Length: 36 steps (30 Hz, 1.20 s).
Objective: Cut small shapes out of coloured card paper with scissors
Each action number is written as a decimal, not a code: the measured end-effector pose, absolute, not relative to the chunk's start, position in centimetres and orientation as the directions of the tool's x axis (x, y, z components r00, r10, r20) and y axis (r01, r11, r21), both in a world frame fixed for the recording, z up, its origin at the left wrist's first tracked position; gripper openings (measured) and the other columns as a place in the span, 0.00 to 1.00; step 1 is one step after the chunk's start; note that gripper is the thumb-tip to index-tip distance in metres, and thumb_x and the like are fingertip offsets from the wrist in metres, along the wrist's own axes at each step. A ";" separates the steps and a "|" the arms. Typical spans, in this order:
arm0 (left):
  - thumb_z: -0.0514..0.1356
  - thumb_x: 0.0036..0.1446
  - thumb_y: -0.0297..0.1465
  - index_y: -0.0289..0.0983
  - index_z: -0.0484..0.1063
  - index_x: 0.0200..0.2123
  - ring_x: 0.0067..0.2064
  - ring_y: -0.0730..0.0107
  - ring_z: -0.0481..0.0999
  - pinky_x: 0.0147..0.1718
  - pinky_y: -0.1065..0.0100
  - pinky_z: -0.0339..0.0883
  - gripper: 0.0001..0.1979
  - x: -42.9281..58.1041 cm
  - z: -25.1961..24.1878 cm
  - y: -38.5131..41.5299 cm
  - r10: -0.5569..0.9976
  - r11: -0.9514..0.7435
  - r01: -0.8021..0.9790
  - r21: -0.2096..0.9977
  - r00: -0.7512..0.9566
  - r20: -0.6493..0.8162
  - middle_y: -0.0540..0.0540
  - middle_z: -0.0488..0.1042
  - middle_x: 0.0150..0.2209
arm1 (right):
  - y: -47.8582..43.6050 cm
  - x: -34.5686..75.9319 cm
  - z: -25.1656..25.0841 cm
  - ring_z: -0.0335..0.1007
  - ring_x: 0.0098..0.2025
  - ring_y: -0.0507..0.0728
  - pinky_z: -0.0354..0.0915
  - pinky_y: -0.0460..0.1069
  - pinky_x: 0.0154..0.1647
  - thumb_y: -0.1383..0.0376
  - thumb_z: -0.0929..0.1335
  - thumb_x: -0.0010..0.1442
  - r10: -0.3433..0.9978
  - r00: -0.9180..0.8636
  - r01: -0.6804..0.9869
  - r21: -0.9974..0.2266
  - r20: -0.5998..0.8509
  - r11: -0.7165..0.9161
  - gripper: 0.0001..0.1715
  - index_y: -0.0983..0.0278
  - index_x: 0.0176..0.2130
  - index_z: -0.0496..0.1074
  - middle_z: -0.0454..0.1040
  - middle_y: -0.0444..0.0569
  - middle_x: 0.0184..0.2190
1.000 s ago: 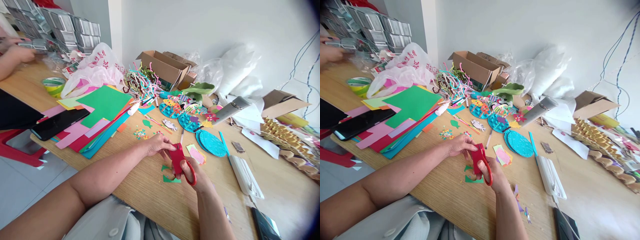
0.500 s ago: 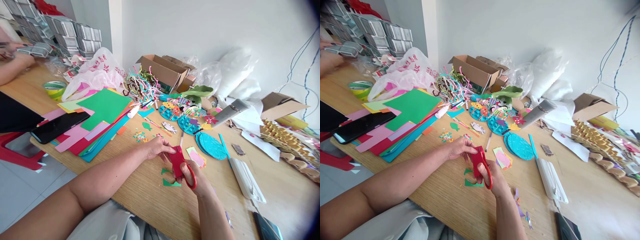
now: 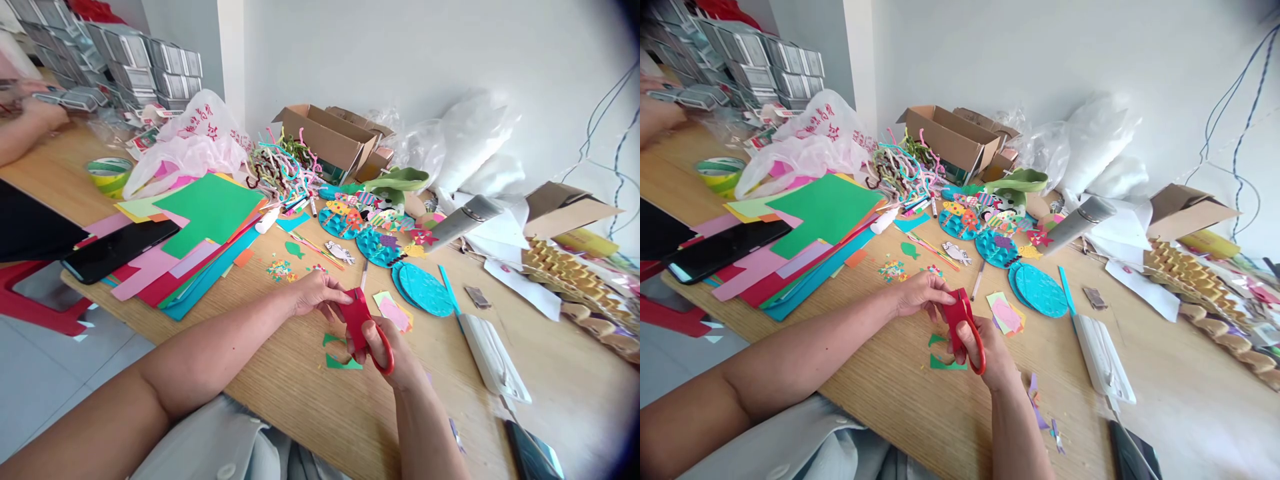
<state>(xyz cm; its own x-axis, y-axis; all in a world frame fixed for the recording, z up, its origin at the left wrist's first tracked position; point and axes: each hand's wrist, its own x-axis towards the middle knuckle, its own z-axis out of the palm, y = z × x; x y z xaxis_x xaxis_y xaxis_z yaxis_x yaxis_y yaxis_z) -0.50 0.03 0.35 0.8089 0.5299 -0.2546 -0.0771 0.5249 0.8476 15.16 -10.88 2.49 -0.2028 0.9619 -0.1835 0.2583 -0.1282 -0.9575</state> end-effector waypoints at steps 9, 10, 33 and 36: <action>0.69 0.36 0.37 0.30 0.74 0.29 0.23 0.71 0.75 0.18 0.75 0.62 0.18 -0.6 0.6 0.0 0.523 0.516 -0.063 0.854 0.813 -0.256 0.45 0.76 0.25 | -10.9 15.1 2.7 0.60 0.15 0.50 0.52 0.45 0.16 0.37 0.61 0.53 0.960 -0.177 0.262 -0.951 -0.217 -0.166 0.36 0.66 0.23 0.68 0.68 0.46 0.15; 0.69 0.37 0.38 0.30 0.74 0.29 0.23 0.71 0.75 0.17 0.75 0.62 0.18 -0.6 0.7 -0.1 0.526 0.510 -0.060 0.858 0.811 -0.256 0.45 0.76 0.25 | -10.8 15.1 2.7 0.60 0.16 0.50 0.53 0.45 0.16 0.37 0.61 0.52 0.960 -0.176 0.262 -0.950 -0.218 -0.168 0.36 0.66 0.23 0.68 0.68 0.46 0.15; 0.67 0.38 0.36 0.31 0.74 0.27 0.20 0.77 0.71 0.14 0.77 0.51 0.14 -0.6 0.8 0.0 0.555 0.469 -0.046 0.882 0.792 -0.254 0.48 0.74 0.22 | -10.9 15.3 2.5 0.61 0.15 0.50 0.55 0.45 0.16 0.37 0.60 0.53 0.958 -0.178 0.288 -0.943 -0.226 -0.169 0.36 0.68 0.27 0.70 0.68 0.46 0.15; 0.68 0.38 0.36 0.31 0.73 0.27 0.19 0.76 0.71 0.14 0.76 0.50 0.14 -0.6 0.9 -0.1 0.557 0.466 -0.053 0.883 0.793 -0.246 0.48 0.74 0.22 | -10.9 15.3 2.4 0.60 0.16 0.50 0.56 0.45 0.17 0.38 0.60 0.54 0.958 -0.190 0.277 -0.948 -0.215 -0.158 0.36 0.68 0.28 0.72 0.67 0.46 0.14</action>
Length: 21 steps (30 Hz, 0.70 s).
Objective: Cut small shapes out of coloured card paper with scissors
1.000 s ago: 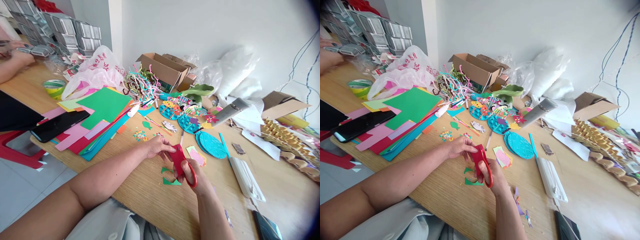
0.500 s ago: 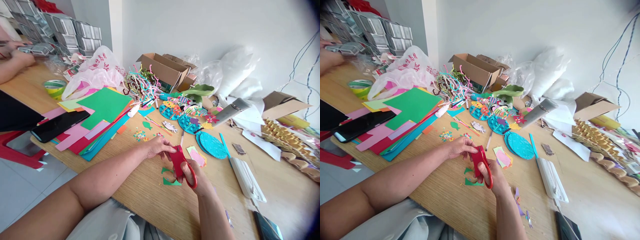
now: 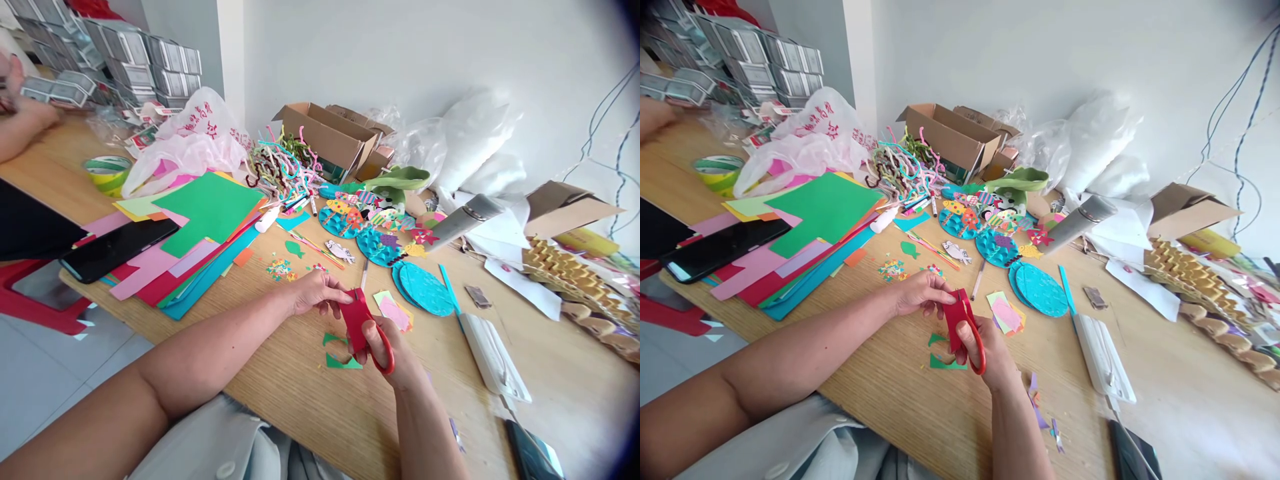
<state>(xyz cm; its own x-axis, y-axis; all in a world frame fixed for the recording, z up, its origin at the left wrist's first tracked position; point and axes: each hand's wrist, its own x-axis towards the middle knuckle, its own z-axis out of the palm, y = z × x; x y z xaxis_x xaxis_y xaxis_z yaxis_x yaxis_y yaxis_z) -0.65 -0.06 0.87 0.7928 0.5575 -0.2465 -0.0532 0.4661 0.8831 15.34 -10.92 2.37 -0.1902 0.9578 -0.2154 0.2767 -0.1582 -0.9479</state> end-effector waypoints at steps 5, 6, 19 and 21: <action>0.68 0.38 0.36 0.31 0.74 0.28 0.20 0.77 0.71 0.15 0.76 0.51 0.15 -0.7 1.0 -0.1 0.555 0.465 -0.053 0.884 0.796 -0.244 0.47 0.74 0.22 | -10.9 15.3 2.5 0.61 0.16 0.51 0.57 0.46 0.18 0.39 0.61 0.54 0.958 -0.197 0.271 -0.951 -0.207 -0.150 0.35 0.67 0.28 0.72 0.69 0.47 0.16; 0.68 0.38 0.36 0.31 0.74 0.28 0.20 0.77 0.71 0.15 0.76 0.51 0.15 -0.7 1.0 -0.1 0.553 0.465 -0.052 0.884 0.796 -0.244 0.47 0.74 0.22 | -10.9 15.3 2.5 0.61 0.16 0.51 0.58 0.46 0.18 0.39 0.61 0.54 0.958 -0.199 0.268 -0.952 -0.207 -0.150 0.35 0.67 0.28 0.72 0.69 0.47 0.16; 0.68 0.37 0.36 0.30 0.74 0.27 0.19 0.77 0.71 0.15 0.76 0.50 0.16 -0.7 0.9 0.0 0.547 0.463 -0.048 0.885 0.801 -0.242 0.48 0.74 0.21 | -10.8 15.0 3.2 0.62 0.16 0.51 0.57 0.46 0.16 0.35 0.60 0.51 0.954 -0.195 0.334 -0.930 -0.230 -0.156 0.38 0.66 0.26 0.72 0.68 0.46 0.14; 0.68 0.37 0.36 0.31 0.74 0.27 0.19 0.77 0.71 0.14 0.76 0.50 0.16 -0.7 0.9 0.0 0.548 0.466 -0.048 0.883 0.800 -0.246 0.48 0.74 0.21 | -10.8 15.0 3.2 0.61 0.16 0.51 0.57 0.46 0.16 0.35 0.60 0.51 0.955 -0.192 0.330 -0.931 -0.227 -0.155 0.38 0.66 0.26 0.72 0.68 0.45 0.14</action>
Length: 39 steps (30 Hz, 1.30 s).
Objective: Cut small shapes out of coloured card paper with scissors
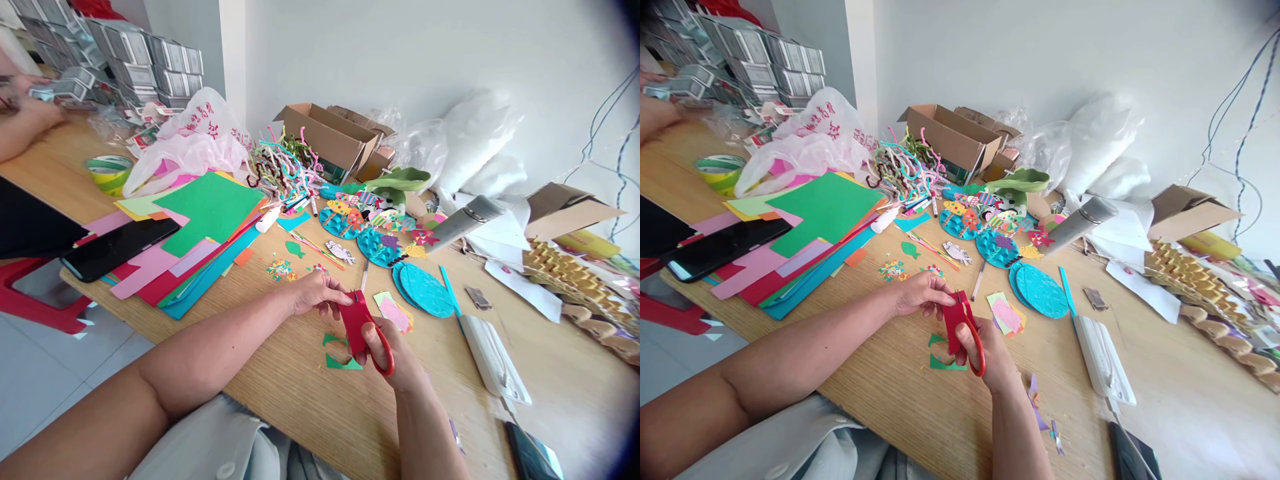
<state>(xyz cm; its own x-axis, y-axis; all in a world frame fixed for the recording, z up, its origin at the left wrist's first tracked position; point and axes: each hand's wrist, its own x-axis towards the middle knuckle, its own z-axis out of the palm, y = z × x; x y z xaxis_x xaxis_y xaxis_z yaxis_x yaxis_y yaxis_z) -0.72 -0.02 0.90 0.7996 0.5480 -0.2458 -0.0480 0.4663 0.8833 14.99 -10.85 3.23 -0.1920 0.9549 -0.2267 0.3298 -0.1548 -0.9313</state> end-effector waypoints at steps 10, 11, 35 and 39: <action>0.68 0.37 0.36 0.31 0.73 0.27 0.19 0.76 0.71 0.13 0.76 0.50 0.16 -0.6 0.8 0.0 0.556 0.489 -0.057 0.870 0.789 -0.261 0.48 0.74 0.22 | -10.9 15.2 2.8 0.59 0.14 0.50 0.52 0.45 0.14 0.36 0.59 0.52 0.960 -0.159 0.351 -0.922 -0.229 -0.162 0.37 0.65 0.19 0.68 0.67 0.47 0.12; 0.68 0.37 0.36 0.31 0.73 0.27 0.19 0.76 0.71 0.14 0.76 0.50 0.16 -0.6 0.8 0.0 0.559 0.491 -0.059 0.869 0.787 -0.263 0.48 0.74 0.22 | -10.9 15.2 2.8 0.59 0.14 0.50 0.53 0.45 0.15 0.36 0.59 0.52 0.960 -0.159 0.356 -0.920 -0.231 -0.163 0.37 0.65 0.19 0.69 0.67 0.48 0.12; 0.68 0.38 0.35 0.32 0.73 0.25 0.18 0.77 0.69 0.13 0.76 0.49 0.13 -0.7 0.9 -0.1 0.551 0.483 -0.053 0.874 0.794 -0.256 0.49 0.72 0.20 | -10.7 15.1 3.1 0.62 0.15 0.50 0.55 0.44 0.16 0.36 0.58 0.53 0.966 -0.184 0.415 -0.905 -0.184 -0.093 0.39 0.65 0.17 0.68 0.69 0.49 0.12; 0.67 0.38 0.34 0.32 0.73 0.26 0.18 0.77 0.69 0.13 0.77 0.49 0.12 -0.7 0.8 0.0 0.545 0.481 -0.055 0.875 0.800 -0.250 0.49 0.72 0.19 | -10.7 15.1 3.1 0.62 0.15 0.50 0.56 0.44 0.16 0.36 0.58 0.53 0.966 -0.184 0.416 -0.904 -0.184 -0.093 0.39 0.65 0.17 0.67 0.69 0.49 0.12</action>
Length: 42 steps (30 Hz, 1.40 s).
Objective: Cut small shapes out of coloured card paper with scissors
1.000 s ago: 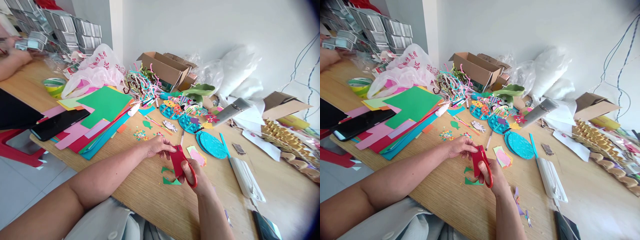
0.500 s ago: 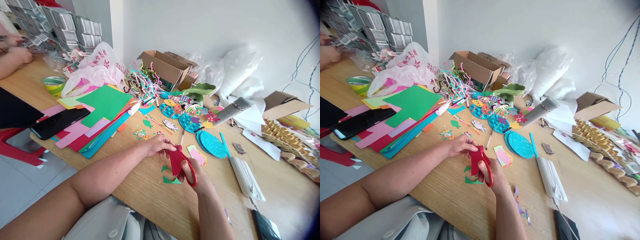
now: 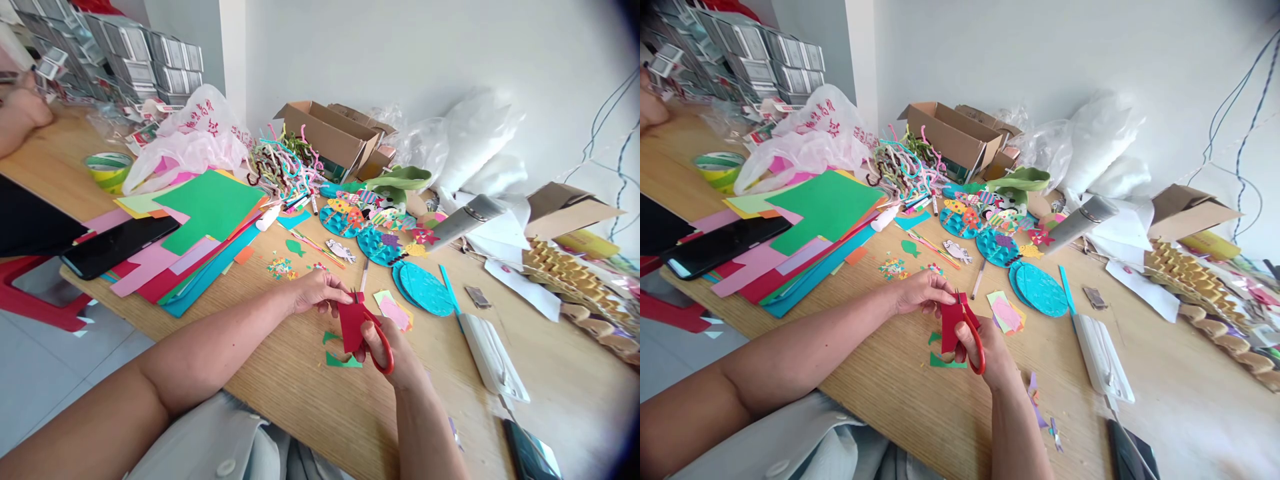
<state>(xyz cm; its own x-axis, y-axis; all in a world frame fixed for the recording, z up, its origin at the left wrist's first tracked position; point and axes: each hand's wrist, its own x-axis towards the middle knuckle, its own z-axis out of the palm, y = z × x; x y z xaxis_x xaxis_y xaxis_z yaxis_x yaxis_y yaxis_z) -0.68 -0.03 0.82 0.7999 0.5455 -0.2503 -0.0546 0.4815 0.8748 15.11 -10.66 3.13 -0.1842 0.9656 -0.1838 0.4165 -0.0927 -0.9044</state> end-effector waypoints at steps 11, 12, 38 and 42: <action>0.66 0.38 0.35 0.32 0.72 0.26 0.18 0.77 0.68 0.13 0.76 0.47 0.13 -0.7 0.9 0.0 0.548 0.474 -0.050 0.879 0.798 -0.250 0.49 0.72 0.19 | -10.8 15.1 3.1 0.60 0.14 0.49 0.55 0.44 0.15 0.35 0.58 0.53 0.967 -0.162 0.423 -0.899 -0.194 -0.109 0.40 0.66 0.17 0.68 0.67 0.48 0.11; 0.66 0.38 0.35 0.32 0.72 0.26 0.17 0.78 0.68 0.13 0.76 0.47 0.13 -0.6 0.9 0.0 0.552 0.473 -0.050 0.880 0.795 -0.251 0.49 0.71 0.19 | -10.7 15.0 3.2 0.60 0.14 0.49 0.55 0.44 0.15 0.35 0.58 0.52 0.967 -0.161 0.415 -0.902 -0.199 -0.116 0.40 0.66 0.17 0.68 0.66 0.47 0.11; 0.67 0.37 0.36 0.33 0.73 0.26 0.18 0.83 0.59 0.18 0.74 0.46 0.14 -0.6 0.5 0.0 0.568 0.482 -0.041 0.875 0.775 -0.276 0.54 0.66 0.19 | -10.7 14.6 4.0 0.62 0.15 0.50 0.57 0.44 0.15 0.34 0.59 0.50 0.958 -0.180 0.379 -0.914 -0.225 -0.144 0.39 0.65 0.18 0.67 0.66 0.46 0.12; 0.67 0.36 0.36 0.33 0.73 0.26 0.19 0.83 0.60 0.19 0.74 0.47 0.14 -0.5 0.6 0.0 0.576 0.496 -0.042 0.867 0.764 -0.292 0.53 0.67 0.20 | -10.7 14.7 3.7 0.61 0.14 0.50 0.56 0.44 0.14 0.34 0.59 0.49 0.958 -0.163 0.385 -0.909 -0.237 -0.160 0.39 0.66 0.18 0.67 0.65 0.46 0.11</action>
